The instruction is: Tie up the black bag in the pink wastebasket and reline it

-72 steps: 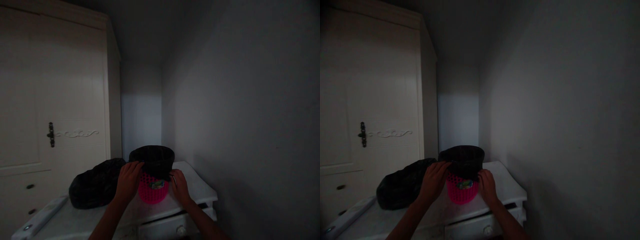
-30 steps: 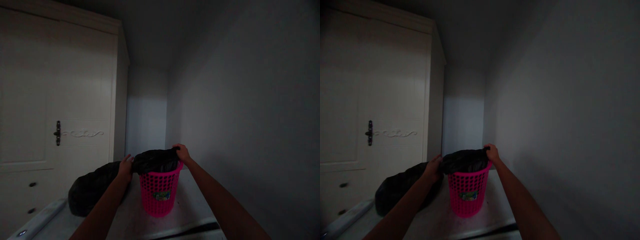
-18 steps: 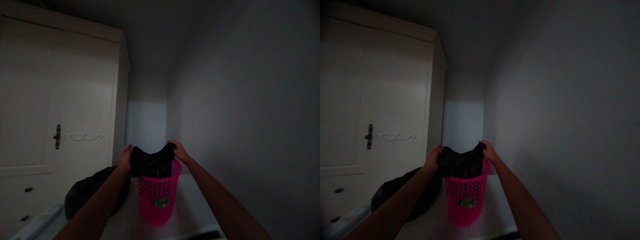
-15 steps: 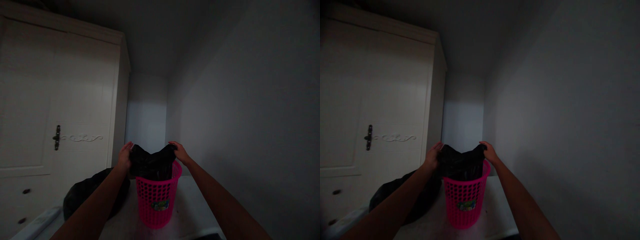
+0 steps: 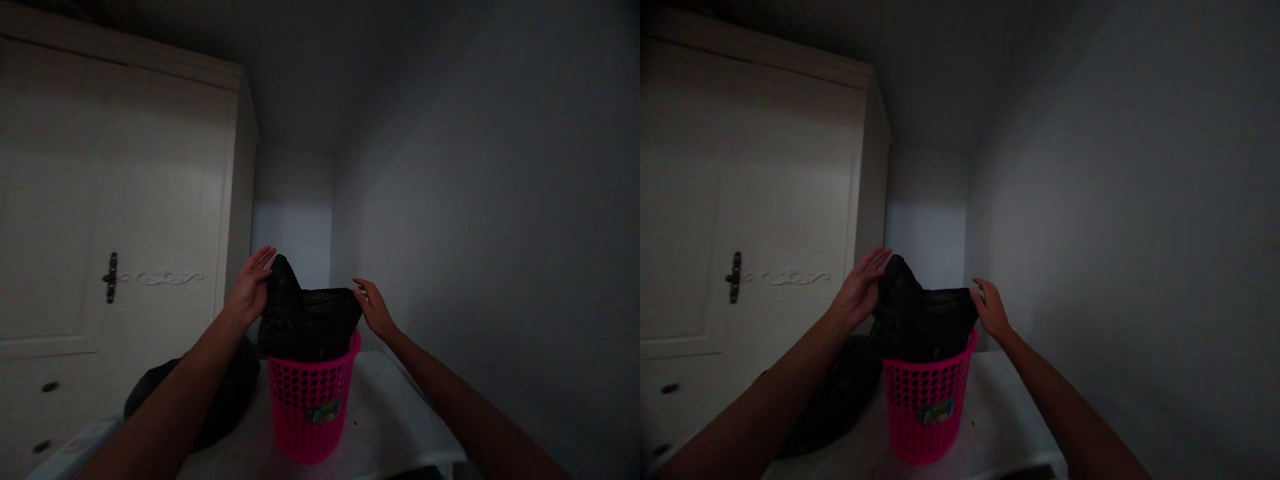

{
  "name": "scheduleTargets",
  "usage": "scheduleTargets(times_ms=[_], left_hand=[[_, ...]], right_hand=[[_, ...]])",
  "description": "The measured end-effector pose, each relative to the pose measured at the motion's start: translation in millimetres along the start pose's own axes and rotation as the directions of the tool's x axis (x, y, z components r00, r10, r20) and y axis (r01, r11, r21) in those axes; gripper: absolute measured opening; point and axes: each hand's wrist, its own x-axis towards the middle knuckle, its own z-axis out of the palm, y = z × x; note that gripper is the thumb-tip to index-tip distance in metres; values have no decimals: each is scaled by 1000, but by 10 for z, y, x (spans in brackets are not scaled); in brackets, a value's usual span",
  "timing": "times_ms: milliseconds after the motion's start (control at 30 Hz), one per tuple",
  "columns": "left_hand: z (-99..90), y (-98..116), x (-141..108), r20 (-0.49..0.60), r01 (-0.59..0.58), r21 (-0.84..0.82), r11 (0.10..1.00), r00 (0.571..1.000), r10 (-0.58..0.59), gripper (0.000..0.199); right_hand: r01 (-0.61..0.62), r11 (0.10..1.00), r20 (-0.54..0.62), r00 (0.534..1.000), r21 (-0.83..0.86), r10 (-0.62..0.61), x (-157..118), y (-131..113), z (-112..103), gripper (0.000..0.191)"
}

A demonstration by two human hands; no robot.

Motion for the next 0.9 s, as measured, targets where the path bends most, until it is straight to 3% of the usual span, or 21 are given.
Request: scheduleTargets(times_ms=[33,67,133,200,267,333,400,500,567,633,700,767,800,900], left_hand=[[52,-11,-43,20,-3,13,1000,1000,2,55],[109,-36,-88,32,-3,22,1000,999,3,55],[227,-107,-181,55,44,36,998,997,-46,57],[315,-164,-268,93,195,94,976,975,-204,57],[319,-166,-340,114,345,195,918,922,-371,51],[202,-110,-396,92,341,261,903,922,-375,52],[-19,-43,-453,59,184,276,943,976,-207,65],[-392,-63,-578,73,-33,370,929,997,6,86],[-538,-188,-675,160,-88,517,852,987,5,94],[-539,-347,-749,208,-106,627,772,977,-35,109],[-413,-463,-781,202,-58,622,781,975,-88,113],[-243,-489,-785,142,62,542,838,976,-164,99],[-174,-469,-783,89,146,482,864,973,-214,88],[-113,-354,-787,-94,363,311,878,931,-352,62]], right_hand=[[141,990,65,988,3,-141,-80,-157,-17,56],[279,960,167,946,16,-277,-161,-322,-15,66],[464,886,359,824,18,-439,-306,-638,37,76],[601,799,481,704,-13,-522,-402,-890,127,46],[677,732,504,658,-70,-560,-439,-1054,207,19],[671,733,422,700,-111,-577,-429,-1142,251,10],[582,805,258,800,-111,-542,-389,-1183,268,11],[341,939,-16,940,-54,-342,-308,-1229,312,9],[195,981,-109,975,11,-192,-252,-1280,369,11],[160,985,-50,986,64,-156,-205,-1345,422,12],[246,964,138,956,100,-258,-173,-1392,432,16],[314,941,276,900,124,-337,-146,-1362,374,30],[304,944,299,896,130,-329,-130,-1303,319,39],[52,986,253,963,156,-91,-70,-942,118,66]])
